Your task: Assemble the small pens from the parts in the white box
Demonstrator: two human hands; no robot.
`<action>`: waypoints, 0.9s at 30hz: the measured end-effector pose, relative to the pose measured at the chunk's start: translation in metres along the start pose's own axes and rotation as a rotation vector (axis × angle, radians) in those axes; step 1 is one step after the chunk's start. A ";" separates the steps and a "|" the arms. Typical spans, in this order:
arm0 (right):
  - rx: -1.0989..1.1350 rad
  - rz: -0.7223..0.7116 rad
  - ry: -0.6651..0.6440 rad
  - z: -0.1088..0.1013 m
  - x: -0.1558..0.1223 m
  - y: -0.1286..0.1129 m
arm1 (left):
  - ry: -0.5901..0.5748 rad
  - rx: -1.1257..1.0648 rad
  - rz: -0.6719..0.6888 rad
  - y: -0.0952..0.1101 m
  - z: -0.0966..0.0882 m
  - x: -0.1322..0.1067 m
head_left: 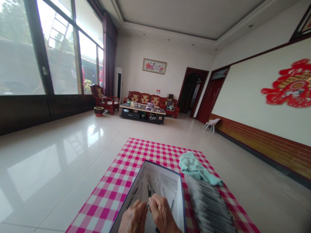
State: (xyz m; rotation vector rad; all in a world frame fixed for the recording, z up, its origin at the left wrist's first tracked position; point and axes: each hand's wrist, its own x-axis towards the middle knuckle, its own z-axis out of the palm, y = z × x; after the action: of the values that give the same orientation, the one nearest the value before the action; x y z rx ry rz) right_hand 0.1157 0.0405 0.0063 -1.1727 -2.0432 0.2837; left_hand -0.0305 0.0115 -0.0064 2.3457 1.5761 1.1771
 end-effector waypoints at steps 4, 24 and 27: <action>0.031 0.130 -0.055 -0.003 0.005 -0.007 | -0.043 0.017 -0.019 0.005 -0.005 0.000; 0.523 0.407 -0.021 -0.018 0.017 -0.023 | 0.133 -0.522 -0.537 0.004 -0.021 0.009; 0.672 0.358 -0.275 -0.018 0.013 -0.035 | 0.211 -0.700 -0.601 0.001 -0.021 0.011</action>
State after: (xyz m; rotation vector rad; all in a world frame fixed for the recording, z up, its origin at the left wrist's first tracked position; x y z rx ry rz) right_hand 0.1016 0.0283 0.0433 -1.0853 -1.7153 1.2565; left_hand -0.0411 0.0128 0.0150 1.2415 1.4334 1.5040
